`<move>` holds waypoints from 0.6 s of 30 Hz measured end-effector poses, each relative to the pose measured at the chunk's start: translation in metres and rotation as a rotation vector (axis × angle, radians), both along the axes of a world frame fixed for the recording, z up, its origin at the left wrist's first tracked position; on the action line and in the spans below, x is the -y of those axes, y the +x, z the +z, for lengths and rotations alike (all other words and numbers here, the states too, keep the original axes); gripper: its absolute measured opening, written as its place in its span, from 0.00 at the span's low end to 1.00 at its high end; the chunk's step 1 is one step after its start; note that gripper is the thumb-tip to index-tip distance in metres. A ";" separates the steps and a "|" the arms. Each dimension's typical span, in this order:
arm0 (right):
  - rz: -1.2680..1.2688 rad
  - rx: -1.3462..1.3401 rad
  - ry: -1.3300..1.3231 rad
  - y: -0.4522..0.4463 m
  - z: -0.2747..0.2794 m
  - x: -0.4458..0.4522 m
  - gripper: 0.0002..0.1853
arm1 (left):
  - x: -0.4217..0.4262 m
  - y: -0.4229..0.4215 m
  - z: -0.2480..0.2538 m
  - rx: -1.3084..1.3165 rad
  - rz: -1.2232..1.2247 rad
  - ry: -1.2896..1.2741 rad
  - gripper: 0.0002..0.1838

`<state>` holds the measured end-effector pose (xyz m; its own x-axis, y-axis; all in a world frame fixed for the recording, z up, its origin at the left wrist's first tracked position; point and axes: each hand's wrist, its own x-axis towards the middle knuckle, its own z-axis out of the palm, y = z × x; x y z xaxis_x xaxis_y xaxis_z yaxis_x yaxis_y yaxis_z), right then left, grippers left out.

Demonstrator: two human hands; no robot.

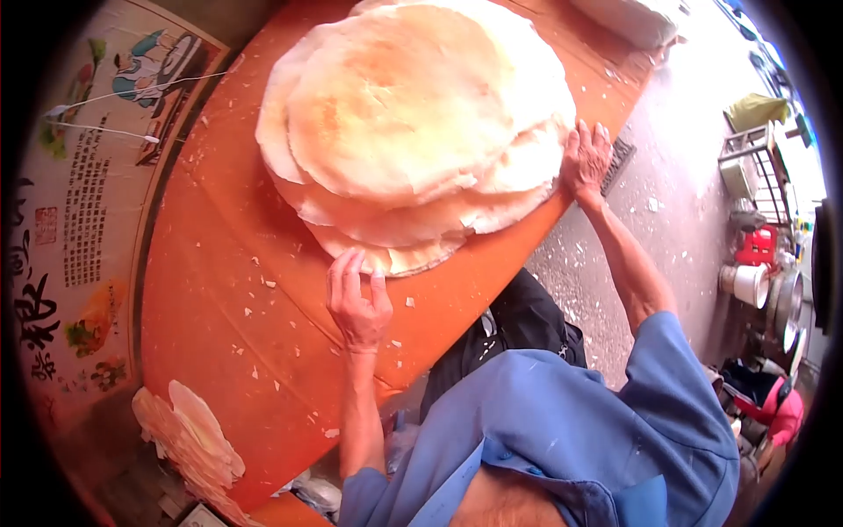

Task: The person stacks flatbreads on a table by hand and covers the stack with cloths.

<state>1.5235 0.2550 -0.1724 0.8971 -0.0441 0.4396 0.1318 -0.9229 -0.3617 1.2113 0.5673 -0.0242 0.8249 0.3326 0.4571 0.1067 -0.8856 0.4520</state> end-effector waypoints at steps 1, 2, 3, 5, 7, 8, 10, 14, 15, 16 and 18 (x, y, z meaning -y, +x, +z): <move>0.014 0.002 0.012 0.002 0.003 -0.002 0.25 | -0.002 0.012 0.009 0.007 0.013 -0.029 0.15; 0.021 0.006 0.019 0.004 0.005 -0.001 0.25 | -0.005 0.027 0.015 0.026 0.021 -0.022 0.15; 0.019 0.015 0.015 0.004 0.003 0.000 0.25 | -0.009 0.042 0.021 0.044 0.007 0.003 0.15; 0.033 0.006 0.014 0.005 0.003 0.002 0.25 | -0.011 0.083 0.035 0.080 -0.022 0.069 0.16; 0.045 -0.004 0.029 -0.001 0.007 0.001 0.24 | -0.012 0.127 0.042 0.080 -0.049 0.095 0.19; 0.055 -0.018 0.027 -0.014 0.004 0.003 0.24 | -0.012 0.146 0.046 0.066 -0.069 0.104 0.20; 0.080 -0.050 0.031 -0.035 0.009 0.006 0.25 | -0.015 0.192 0.037 0.042 -0.089 0.134 0.26; 0.227 -0.109 -0.024 -0.030 0.033 0.020 0.25 | -0.031 0.303 0.011 -0.078 -0.019 0.252 0.33; 0.288 -0.116 -0.058 -0.033 0.040 0.030 0.25 | -0.036 0.318 0.002 -0.156 0.042 0.305 0.35; 0.367 -0.130 -0.064 -0.035 0.050 0.041 0.24 | -0.039 0.328 -0.008 -0.154 0.046 0.307 0.35; 0.529 -0.154 -0.076 -0.021 0.073 0.064 0.19 | -0.040 0.333 -0.034 -0.354 0.157 0.321 0.37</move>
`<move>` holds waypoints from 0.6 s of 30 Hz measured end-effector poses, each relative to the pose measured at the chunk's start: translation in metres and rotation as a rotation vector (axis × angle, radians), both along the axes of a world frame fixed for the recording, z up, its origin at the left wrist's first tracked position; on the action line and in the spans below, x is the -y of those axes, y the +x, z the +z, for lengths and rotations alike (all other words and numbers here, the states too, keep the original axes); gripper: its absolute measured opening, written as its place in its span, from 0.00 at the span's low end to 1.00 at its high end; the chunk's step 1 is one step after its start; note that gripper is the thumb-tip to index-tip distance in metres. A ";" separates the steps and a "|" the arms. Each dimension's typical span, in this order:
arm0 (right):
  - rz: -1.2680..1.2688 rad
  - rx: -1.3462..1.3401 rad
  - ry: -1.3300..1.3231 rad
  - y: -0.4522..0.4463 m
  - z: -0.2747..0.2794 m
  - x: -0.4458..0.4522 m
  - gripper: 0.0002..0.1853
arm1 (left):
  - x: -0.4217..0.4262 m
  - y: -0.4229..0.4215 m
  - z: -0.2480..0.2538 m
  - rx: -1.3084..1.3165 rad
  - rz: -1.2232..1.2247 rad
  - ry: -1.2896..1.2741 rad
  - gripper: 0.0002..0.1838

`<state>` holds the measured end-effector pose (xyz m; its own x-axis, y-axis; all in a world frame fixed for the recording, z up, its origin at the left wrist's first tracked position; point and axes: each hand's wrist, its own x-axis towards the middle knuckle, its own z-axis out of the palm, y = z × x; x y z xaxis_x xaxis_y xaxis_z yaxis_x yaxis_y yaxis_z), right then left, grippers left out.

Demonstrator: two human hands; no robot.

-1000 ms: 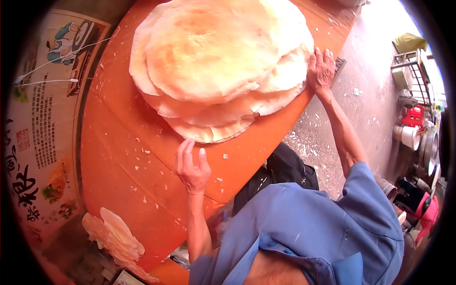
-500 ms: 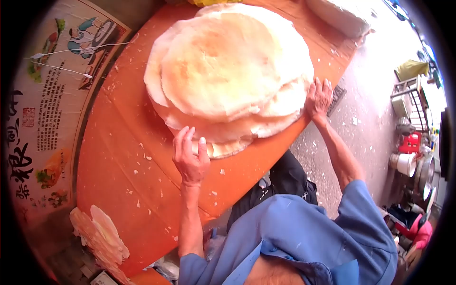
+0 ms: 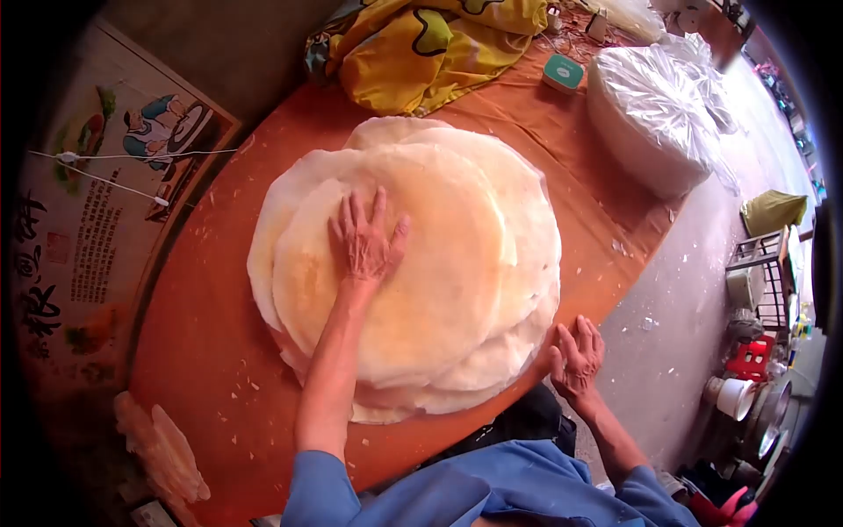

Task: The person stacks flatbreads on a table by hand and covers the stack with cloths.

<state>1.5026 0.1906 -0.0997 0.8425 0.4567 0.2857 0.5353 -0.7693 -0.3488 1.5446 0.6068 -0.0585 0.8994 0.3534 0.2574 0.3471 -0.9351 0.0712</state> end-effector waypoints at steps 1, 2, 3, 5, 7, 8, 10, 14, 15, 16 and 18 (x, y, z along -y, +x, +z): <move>0.032 -0.117 0.054 0.016 0.012 0.009 0.16 | 0.001 -0.001 -0.013 -0.041 0.015 -0.010 0.37; 0.063 -0.236 0.107 0.030 0.024 0.016 0.13 | 0.003 -0.004 -0.014 -0.043 0.023 -0.017 0.37; 0.083 -0.147 0.171 0.048 0.032 0.014 0.10 | 0.004 -0.011 -0.011 -0.041 0.013 -0.024 0.37; 0.010 -0.251 0.217 0.089 0.043 0.007 0.11 | 0.007 -0.019 -0.008 -0.049 -0.007 -0.050 0.37; -0.106 -0.403 0.359 0.149 0.044 -0.015 0.13 | 0.011 -0.020 -0.008 -0.065 0.004 -0.061 0.37; -0.141 -0.458 0.454 0.184 0.043 -0.036 0.15 | 0.012 -0.020 -0.007 -0.076 0.009 -0.064 0.37; -0.106 -0.563 0.725 0.250 0.040 -0.086 0.16 | 0.010 -0.019 -0.005 -0.081 0.018 -0.070 0.38; -0.129 -1.011 1.005 0.351 0.024 -0.171 0.18 | 0.015 -0.024 0.000 -0.091 0.019 -0.081 0.38; -0.090 -1.114 1.069 0.376 0.011 -0.188 0.20 | 0.015 -0.025 0.001 -0.093 0.023 -0.085 0.38; -0.051 -1.218 1.131 0.398 0.000 -0.205 0.23 | 0.016 -0.026 0.002 -0.085 0.017 -0.091 0.38; -0.175 -1.295 1.186 0.428 -0.006 -0.246 0.26 | 0.017 -0.028 0.004 -0.078 0.029 -0.097 0.38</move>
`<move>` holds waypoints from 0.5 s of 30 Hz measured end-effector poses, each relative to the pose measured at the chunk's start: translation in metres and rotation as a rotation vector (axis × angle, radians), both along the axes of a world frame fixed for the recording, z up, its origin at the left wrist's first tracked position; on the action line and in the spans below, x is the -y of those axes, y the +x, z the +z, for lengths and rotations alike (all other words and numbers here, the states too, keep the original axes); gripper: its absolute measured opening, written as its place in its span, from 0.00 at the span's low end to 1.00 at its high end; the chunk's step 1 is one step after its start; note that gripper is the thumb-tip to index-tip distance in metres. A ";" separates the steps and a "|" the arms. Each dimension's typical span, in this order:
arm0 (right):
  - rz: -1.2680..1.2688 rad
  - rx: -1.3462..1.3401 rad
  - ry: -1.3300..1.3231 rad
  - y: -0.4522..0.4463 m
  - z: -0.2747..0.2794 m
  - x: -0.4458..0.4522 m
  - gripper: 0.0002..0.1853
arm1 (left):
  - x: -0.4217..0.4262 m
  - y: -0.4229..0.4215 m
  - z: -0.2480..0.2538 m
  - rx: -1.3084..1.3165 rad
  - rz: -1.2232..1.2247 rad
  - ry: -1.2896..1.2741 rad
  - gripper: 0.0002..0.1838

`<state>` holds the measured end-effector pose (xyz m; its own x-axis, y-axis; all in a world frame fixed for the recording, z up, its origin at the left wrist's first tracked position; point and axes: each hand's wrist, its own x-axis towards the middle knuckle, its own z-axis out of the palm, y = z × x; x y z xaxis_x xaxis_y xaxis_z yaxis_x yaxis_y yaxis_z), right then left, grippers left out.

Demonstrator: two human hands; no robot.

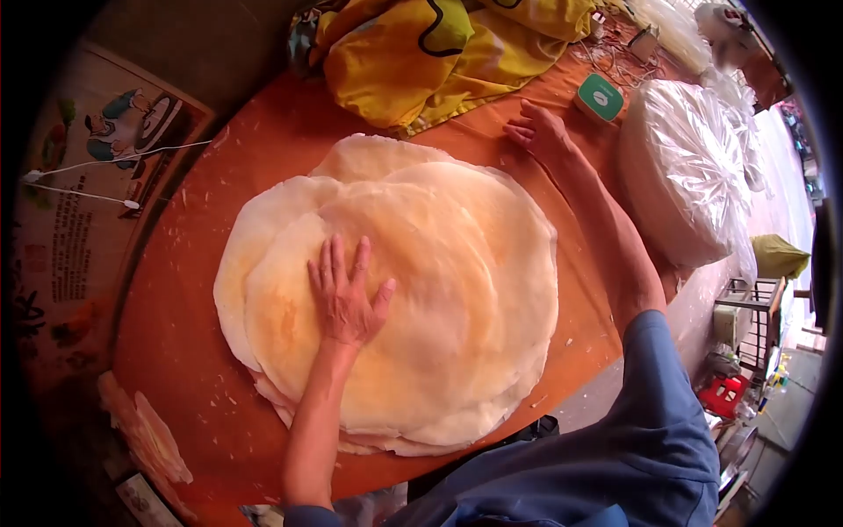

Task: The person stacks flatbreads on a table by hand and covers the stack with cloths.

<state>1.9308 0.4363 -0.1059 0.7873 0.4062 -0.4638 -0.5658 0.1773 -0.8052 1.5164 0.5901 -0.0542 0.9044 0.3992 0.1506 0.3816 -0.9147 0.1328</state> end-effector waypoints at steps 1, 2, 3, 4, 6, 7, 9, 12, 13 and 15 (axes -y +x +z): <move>-0.077 -0.127 0.004 0.010 -0.003 -0.016 0.29 | 0.001 -0.001 0.001 -0.020 -0.004 0.002 0.38; -0.067 -0.129 0.001 0.018 -0.001 -0.025 0.29 | 0.001 -0.001 0.001 -0.039 -0.008 0.005 0.39; -0.071 -0.101 -0.073 0.025 0.003 -0.030 0.30 | 0.001 -0.001 0.001 -0.042 0.002 0.002 0.39; -0.076 -0.071 -0.146 0.032 0.007 -0.037 0.32 | 0.002 -0.001 0.002 -0.038 -0.003 0.000 0.39; -0.112 -0.088 -0.210 0.063 -0.019 -0.036 0.29 | 0.002 0.000 0.000 -0.027 -0.006 -0.001 0.39; -0.036 -0.089 -0.200 0.076 -0.030 -0.028 0.28 | 0.002 0.001 -0.002 -0.004 -0.012 0.000 0.38; 0.007 -0.048 -0.242 0.074 -0.020 -0.029 0.27 | 0.003 0.000 -0.002 0.026 -0.016 0.004 0.37; -0.053 0.322 -0.518 0.071 0.016 -0.041 0.29 | 0.005 0.007 -0.002 0.048 -0.016 0.005 0.37; -0.115 0.384 -0.505 0.059 0.027 -0.052 0.30 | 0.005 0.005 -0.001 0.037 -0.018 0.001 0.37; 0.019 0.505 -0.457 0.057 0.043 -0.069 0.31 | 0.005 0.003 -0.001 0.034 -0.021 -0.001 0.37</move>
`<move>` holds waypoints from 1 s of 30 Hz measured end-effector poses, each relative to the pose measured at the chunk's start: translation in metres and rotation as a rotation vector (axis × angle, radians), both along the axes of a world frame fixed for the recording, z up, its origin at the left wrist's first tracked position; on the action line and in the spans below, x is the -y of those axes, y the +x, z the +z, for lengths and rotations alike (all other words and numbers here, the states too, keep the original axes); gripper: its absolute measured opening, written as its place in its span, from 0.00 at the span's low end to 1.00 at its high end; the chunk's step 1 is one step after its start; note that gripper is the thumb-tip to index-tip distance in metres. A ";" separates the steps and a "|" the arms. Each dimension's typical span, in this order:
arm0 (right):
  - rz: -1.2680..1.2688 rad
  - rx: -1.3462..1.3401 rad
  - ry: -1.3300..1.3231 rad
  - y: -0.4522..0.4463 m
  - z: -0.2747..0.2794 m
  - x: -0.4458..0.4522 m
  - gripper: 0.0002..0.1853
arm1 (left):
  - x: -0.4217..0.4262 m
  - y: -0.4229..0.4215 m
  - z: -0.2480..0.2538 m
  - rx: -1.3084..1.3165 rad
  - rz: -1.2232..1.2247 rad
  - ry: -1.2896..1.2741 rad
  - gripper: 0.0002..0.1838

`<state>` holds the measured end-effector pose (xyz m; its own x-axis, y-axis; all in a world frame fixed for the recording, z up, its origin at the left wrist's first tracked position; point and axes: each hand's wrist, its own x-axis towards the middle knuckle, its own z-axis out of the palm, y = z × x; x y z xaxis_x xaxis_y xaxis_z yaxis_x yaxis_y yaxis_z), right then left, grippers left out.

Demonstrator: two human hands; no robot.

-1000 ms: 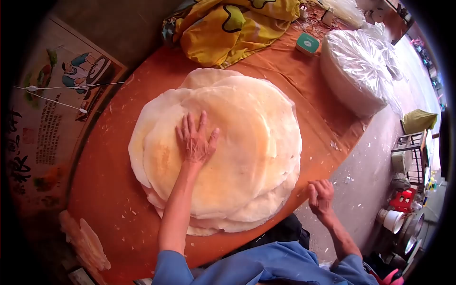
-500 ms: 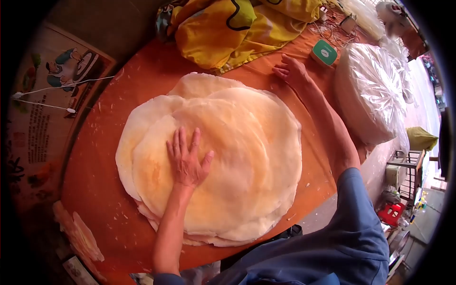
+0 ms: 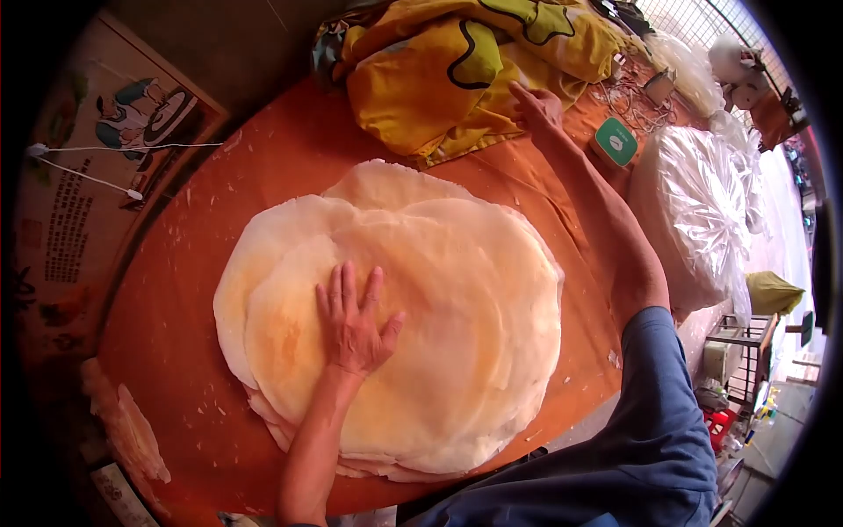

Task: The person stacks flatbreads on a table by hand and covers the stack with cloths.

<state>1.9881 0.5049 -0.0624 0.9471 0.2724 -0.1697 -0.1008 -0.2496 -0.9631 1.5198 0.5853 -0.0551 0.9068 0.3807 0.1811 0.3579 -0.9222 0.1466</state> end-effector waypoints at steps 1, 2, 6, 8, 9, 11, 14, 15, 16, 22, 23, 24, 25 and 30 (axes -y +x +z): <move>0.012 0.073 -0.023 -0.012 0.016 -0.016 0.31 | 0.000 0.001 -0.001 0.002 0.001 -0.009 0.37; 0.011 0.081 -0.021 -0.011 0.022 -0.029 0.31 | -0.001 0.001 -0.002 0.005 0.003 -0.018 0.37; -0.198 0.595 -0.296 0.013 0.058 -0.047 0.40 | 0.001 -0.003 -0.003 0.006 0.009 -0.038 0.37; -0.250 0.705 -0.370 0.038 0.084 -0.039 0.41 | 0.001 -0.004 -0.002 -0.005 0.007 -0.030 0.37; -0.268 0.806 -0.371 0.050 0.091 -0.031 0.41 | 0.001 -0.004 -0.002 0.000 0.006 -0.033 0.37; -0.267 0.973 -0.337 0.095 0.071 -0.026 0.35 | 0.001 -0.005 -0.003 -0.014 0.016 -0.027 0.37; 0.098 1.018 -0.900 0.106 0.074 -0.019 0.28 | 0.002 -0.005 -0.002 -0.018 0.013 -0.040 0.37; 0.100 1.014 -0.901 0.110 0.069 -0.022 0.28 | 0.002 -0.006 -0.001 -0.023 0.012 -0.041 0.37; 0.051 1.096 -0.890 0.112 0.062 -0.023 0.23 | 0.002 -0.008 0.000 -0.046 0.014 -0.044 0.38; 0.051 1.320 -0.707 0.066 0.059 0.001 0.12 | 0.006 -0.012 -0.003 -0.095 0.006 -0.042 0.39; 0.120 1.445 -0.592 0.050 0.048 0.014 0.10 | 0.007 -0.013 -0.003 -0.112 0.004 -0.042 0.40; 0.207 1.365 -0.654 0.035 0.039 0.025 0.08 | 0.006 -0.012 -0.002 -0.116 0.000 -0.043 0.40; 0.292 1.282 -0.713 0.027 0.032 0.031 0.08 | 0.005 -0.010 0.000 -0.107 -0.001 -0.029 0.40; 0.307 0.953 -0.534 0.046 0.043 0.024 0.18 | 0.001 -0.008 0.002 -0.062 0.005 -0.016 0.38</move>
